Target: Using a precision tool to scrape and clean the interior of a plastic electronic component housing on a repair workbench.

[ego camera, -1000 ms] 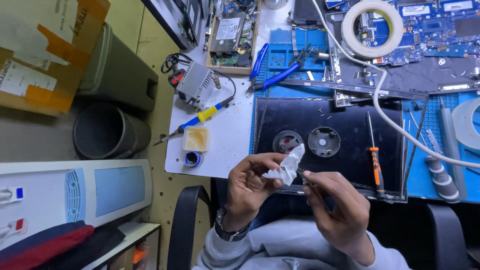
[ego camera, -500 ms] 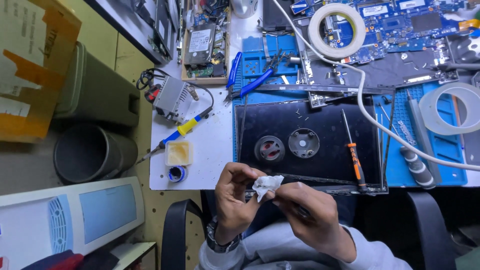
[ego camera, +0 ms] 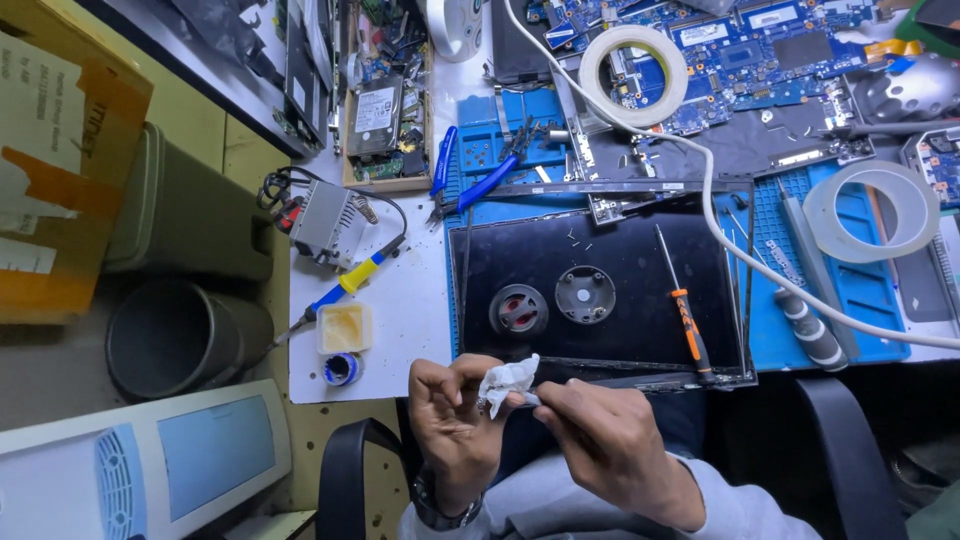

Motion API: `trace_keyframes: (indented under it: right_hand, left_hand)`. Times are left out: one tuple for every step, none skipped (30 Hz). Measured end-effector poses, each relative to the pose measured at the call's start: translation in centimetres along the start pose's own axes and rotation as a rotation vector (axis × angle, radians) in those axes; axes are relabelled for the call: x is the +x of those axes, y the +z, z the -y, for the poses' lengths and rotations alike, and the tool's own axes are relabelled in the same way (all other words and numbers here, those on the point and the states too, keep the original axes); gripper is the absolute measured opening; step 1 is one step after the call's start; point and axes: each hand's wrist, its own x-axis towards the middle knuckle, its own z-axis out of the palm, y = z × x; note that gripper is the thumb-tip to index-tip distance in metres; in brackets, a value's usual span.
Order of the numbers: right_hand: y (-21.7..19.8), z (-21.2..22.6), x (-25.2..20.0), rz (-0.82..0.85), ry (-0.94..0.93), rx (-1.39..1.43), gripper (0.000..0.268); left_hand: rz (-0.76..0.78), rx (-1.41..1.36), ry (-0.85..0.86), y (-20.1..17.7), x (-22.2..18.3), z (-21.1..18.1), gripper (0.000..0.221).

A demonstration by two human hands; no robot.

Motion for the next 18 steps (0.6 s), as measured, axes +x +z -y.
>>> trace_keyframes:
  right_hand:
    - [-0.1,0.1,0.1,0.0,0.003,0.002,0.009]
    - [-0.2,0.1,0.2,-0.006,-0.018,-0.003,0.009]
    - [-0.1,0.2,0.2,-0.013,-0.037,-0.006,0.009]
    - [-0.3,0.3,0.2,-0.013,-0.033,-0.003,0.009]
    - [-0.4,0.3,0.3,0.0,-0.047,0.005,0.007]
    - [-0.5,0.4,0.4,0.013,-0.062,0.013,0.005]
    - [-0.5,-0.1,-0.3,0.017,-0.064,0.023,0.005]
    - [-0.4,-0.6,-0.9,0.016,0.041,0.071,0.009]
    - [-0.4,-1.0,-1.7,0.019,0.151,0.118,0.013]
    - [-0.6,-1.0,-1.6,0.026,0.154,0.127,0.013]
    - [-0.9,-1.2,-1.4,-0.014,0.262,0.275,0.019]
    - [-1.1,-1.3,-1.3,-0.055,0.371,0.421,0.025]
    - [-1.1,-1.3,-1.2,-0.05,0.367,0.422,0.025]
    - [-1.1,-1.3,-1.1,-0.051,0.365,0.455,0.027]
    - [-1.1,-1.3,-1.2,-0.058,0.369,0.486,0.028]
    - [-1.0,-1.4,-1.2,-0.059,0.369,0.486,0.028]
    - [-1.0,-1.5,-1.4,-0.07,0.368,0.478,0.029]
    - [-0.9,-1.5,-1.6,-0.082,0.367,0.469,0.029]
  left_hand:
    - [-0.001,0.002,-0.003,-0.1,-0.1,0.1,0.047]
    - [-0.019,0.011,0.015,-0.1,-0.3,0.3,0.049]
    - [-0.037,0.022,0.031,-0.3,-0.4,0.4,0.051]
    - [-0.037,0.025,0.027,-1.1,-0.5,1.0,0.051]
    - [-0.095,-0.029,0.071,-2.0,-0.6,1.6,0.049]
    - [-0.153,-0.083,0.116,-2.9,-0.7,2.2,0.047]
    - [-0.159,-0.074,0.118,-3.5,0.4,0.7,0.047]
    - [-0.348,0.059,0.231,-4.1,1.6,-0.7,0.049]
    - [-0.538,0.194,0.337,-4.7,2.6,-2.2,0.053]
    - [-0.545,0.203,0.334,-4.9,2.5,-2.2,0.053]
    - [-0.483,0.236,0.337,-5.1,2.4,-2.1,0.052]
    - [-0.421,0.269,0.34,-5.2,2.4,-2.1,0.052]
    - [-0.426,0.27,0.344,-4.6,2.0,-1.6,0.052]
    - [-0.285,0.237,0.272,-3.9,1.6,-1.2,0.053]
    - [-0.14,0.203,0.194,-3.3,1.2,-0.8,0.055]
    - [-0.14,0.203,0.193,-2.9,1.4,-0.6,0.055]
    - [-0.082,0.184,0.086,-2.4,1.3,-0.5,0.052]
    - [-0.024,0.164,-0.021,-2.0,1.2,-0.4,0.051]
